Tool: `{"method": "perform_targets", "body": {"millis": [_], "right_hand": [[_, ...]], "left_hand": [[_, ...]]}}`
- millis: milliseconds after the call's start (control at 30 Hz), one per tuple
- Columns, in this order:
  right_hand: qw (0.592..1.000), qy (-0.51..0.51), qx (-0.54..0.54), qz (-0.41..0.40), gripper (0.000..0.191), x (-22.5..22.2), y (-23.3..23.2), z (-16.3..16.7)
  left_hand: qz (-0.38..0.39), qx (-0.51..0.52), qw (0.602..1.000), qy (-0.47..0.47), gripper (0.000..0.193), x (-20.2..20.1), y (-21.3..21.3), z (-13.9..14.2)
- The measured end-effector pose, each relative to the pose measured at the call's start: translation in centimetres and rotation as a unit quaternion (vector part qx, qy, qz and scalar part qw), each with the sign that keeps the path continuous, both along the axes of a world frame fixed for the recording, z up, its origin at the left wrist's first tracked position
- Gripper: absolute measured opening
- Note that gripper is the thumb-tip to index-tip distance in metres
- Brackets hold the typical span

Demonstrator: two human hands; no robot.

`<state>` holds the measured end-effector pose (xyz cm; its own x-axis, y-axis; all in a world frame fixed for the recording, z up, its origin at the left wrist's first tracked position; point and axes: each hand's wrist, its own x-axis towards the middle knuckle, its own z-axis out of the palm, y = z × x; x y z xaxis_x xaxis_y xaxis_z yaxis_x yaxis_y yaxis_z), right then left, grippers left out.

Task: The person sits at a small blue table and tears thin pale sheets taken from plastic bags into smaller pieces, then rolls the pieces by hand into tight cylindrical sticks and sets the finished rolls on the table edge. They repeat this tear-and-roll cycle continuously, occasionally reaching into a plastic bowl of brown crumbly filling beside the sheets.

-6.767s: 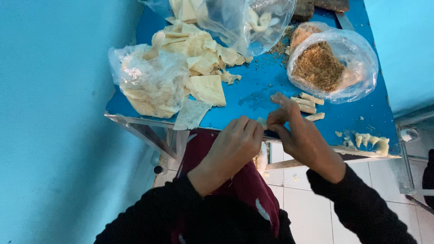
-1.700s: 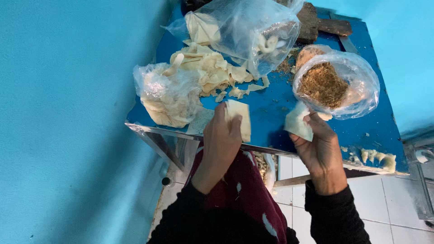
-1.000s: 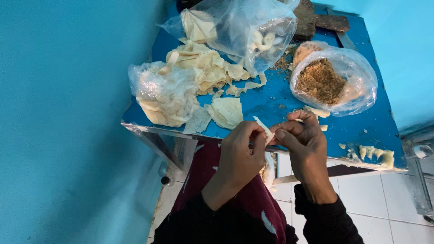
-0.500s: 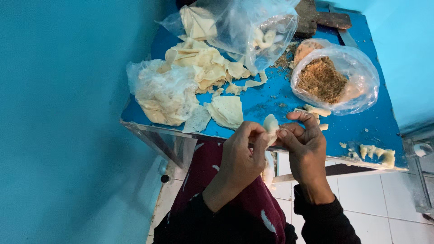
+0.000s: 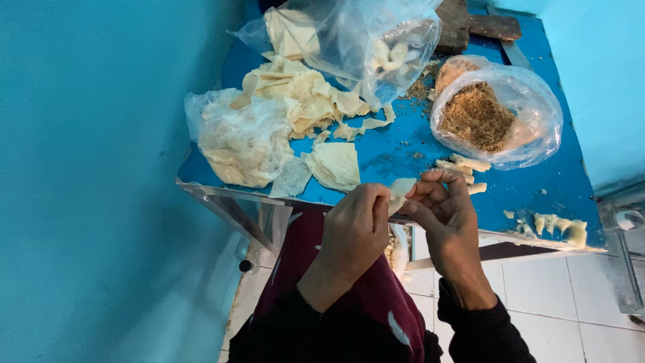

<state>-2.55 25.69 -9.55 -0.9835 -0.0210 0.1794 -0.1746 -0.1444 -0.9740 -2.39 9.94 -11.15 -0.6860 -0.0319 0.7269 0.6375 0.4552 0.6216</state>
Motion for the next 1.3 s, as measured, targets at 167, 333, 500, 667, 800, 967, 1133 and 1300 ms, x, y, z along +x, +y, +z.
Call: {"method": "perform_targets", "body": {"millis": [167,333,500,667,800,967,1133,1300], "right_hand": [[0.999,0.005,0.052,-0.001,0.043,0.1,0.2,-0.4],[0.992,-0.088,-0.091,0.025,0.043,-0.2,1.7,-0.6],[0.975,-0.125,-0.176,0.056,0.039,-0.7,2.2,-0.8],[0.99,-0.064,-0.101,-0.07,0.036,-1.2,4.1,1.7],[0.94,0.184,0.234,-0.165,0.037,-1.9,4.2,3.7],[0.806,0.236,0.542,-0.027,0.041,-2.1,0.3,3.0],[0.855,0.182,0.475,-0.104,0.042,0.4,4.3,1.9],[0.685,0.14,0.636,-0.326,0.057,3.1,13.1,-1.5]], "left_hand": [[0.0,0.02,1.0,-0.012,0.008,0.4,0.4,0.0],[-0.076,0.275,0.945,-0.157,0.012,-0.5,0.6,-0.5],[-0.183,0.338,0.895,-0.225,0.025,-1.4,0.9,-0.8],[-0.028,0.238,0.943,-0.229,0.018,-3.2,-2.8,-0.3],[0.097,0.022,0.991,-0.086,0.022,-4.6,-5.0,0.6],[0.103,-0.183,0.977,0.029,0.033,-3.3,-3.9,0.9],[-0.023,-0.268,0.962,0.049,0.023,-3.5,-3.3,-1.0],[-0.058,-0.302,0.946,0.103,0.03,-4.9,-4.5,-3.5]]}}
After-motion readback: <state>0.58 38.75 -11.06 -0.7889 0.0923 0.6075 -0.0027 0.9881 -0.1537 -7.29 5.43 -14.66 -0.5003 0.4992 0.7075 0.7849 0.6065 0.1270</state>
